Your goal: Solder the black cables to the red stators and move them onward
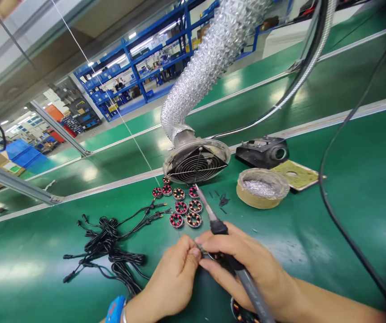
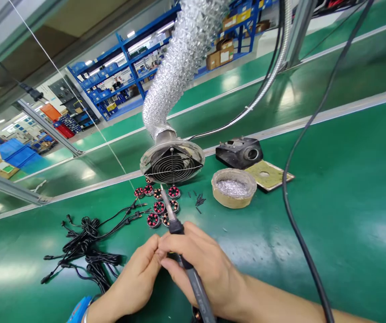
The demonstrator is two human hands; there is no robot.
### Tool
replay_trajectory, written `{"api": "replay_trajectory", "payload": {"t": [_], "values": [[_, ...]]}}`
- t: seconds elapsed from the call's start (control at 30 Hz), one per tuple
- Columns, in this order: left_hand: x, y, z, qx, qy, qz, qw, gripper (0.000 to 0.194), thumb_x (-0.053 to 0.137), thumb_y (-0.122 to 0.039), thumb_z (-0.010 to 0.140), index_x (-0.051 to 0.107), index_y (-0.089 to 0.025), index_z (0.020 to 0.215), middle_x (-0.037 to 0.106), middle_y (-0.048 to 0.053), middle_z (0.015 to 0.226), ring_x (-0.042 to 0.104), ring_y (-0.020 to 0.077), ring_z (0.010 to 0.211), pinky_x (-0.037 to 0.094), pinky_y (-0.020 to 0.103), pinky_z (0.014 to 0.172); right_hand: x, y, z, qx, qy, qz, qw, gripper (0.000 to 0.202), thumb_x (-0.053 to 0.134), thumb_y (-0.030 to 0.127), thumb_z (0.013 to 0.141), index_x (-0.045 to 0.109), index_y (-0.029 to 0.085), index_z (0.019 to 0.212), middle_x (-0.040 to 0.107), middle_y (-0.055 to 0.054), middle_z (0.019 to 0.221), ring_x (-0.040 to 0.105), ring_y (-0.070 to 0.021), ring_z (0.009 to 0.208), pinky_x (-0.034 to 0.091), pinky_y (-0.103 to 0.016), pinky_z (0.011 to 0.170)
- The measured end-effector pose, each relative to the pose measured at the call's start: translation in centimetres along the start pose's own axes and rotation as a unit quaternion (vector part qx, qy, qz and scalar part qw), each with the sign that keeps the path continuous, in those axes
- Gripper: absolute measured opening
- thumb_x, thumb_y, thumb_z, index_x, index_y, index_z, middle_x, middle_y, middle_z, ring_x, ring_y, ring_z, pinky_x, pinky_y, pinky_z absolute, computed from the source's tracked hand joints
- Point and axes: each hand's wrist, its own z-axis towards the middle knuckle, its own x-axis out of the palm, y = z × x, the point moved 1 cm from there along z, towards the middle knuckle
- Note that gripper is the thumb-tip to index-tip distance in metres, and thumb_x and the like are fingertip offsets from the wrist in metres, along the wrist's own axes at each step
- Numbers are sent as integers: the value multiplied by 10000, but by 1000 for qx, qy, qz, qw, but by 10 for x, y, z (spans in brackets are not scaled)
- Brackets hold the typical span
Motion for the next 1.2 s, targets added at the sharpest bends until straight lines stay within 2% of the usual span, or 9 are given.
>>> {"api": "replay_trajectory", "payload": {"t": [0.13, 0.33, 0.47, 0.63, 0.77, 0.87, 0.93, 1.07, 1.2], "values": [[2, -3, -3, 7, 12, 43, 999, 266, 368, -390, 996, 493, -214, 840, 566, 15, 773, 485, 174, 707, 361, 281, 671, -2, -4, 2, -51, 52, -41, 997, 203, 441, 95, 942, 523, 212, 1087, 550, 3, 674, 467, -162, 604, 410, -268, 548], [-6, -8, 1, 11, 12, 105, 994, 211, 401, -322, 980, 473, -213, 815, 537, -13, 736, 470, 156, 688, 329, 261, 641, -10, -18, 1, 43, 76, 4, 996, 228, 475, 63, 918, 509, 211, 1088, 613, -13, 794, 531, -151, 707, 471, -244, 629], [-8, -1, 6, -5, 44, 16, 999, 230, 424, -358, 974, 479, -201, 815, 526, -29, 682, 450, 135, 647, 328, 247, 626, -10, -20, 3, 36, 85, 8, 996, 246, 504, 43, 890, 527, 216, 1063, 635, 0, 780, 547, -139, 684, 477, -226, 617], [-1, 11, 12, -40, 60, -147, 987, 301, 484, -457, 918, 467, -191, 777, 410, -69, 563, 334, 106, 538, 271, 235, 544, -3, -19, 1, 20, 47, -1, 999, 199, 505, 44, 891, 542, 203, 1006, 648, -3, 774, 532, -133, 654, 479, -221, 601], [0, 14, 16, -77, 8, -155, 985, 289, 544, -428, 856, 447, -196, 714, 331, -87, 554, 245, 93, 518, 197, 234, 499, -7, -20, 0, 17, 44, -15, 999, 246, 506, 60, 916, 563, 203, 1107, 686, -17, 833, 541, -140, 641, 482, -245, 595], [0, 14, 18, -86, -6, -147, 985, 258, 540, -406, 842, 465, -190, 723, 336, -84, 566, 248, 93, 525, 197, 234, 503, -23, -16, 0, 58, 49, -10, 997, 376, 497, 80, 941, 518, 223, 1288, 690, -9, 831, 596, -134, 649, 503, -236, 611], [-1, 14, 18, -94, -7, -144, 985, 254, 531, -408, 841, 478, -186, 730, 352, -78, 573, 263, 95, 531, 203, 235, 510, -36, -11, 1, 75, 61, -14, 995, 410, 504, 118, 944, 496, 233, 1336, 666, 0, 782, 608, -134, 631, 507, -236, 605], [0, 15, 19, -94, -16, -133, 986, 246, 521, -403, 843, 490, -184, 734, 380, -66, 590, 296, 101, 550, 226, 237, 530, -54, -6, 0, 114, 96, -35, 988, 293, 524, 152, 910, 582, 257, 1177, 631, 6, 739, 601, -140, 611, 478, -238, 547], [1, 14, 19, -97, -18, -122, 988, 251, 521, -408, 851, 491, -186, 738, 356, -76, 573, 288, 100, 542, 219, 238, 530, -52, -10, -1, 159, 68, 16, 985, 155, 496, 152, 874, 589, 247, 954, 619, 25, 734, 566, -120, 574, 429, -230, 513]]}}
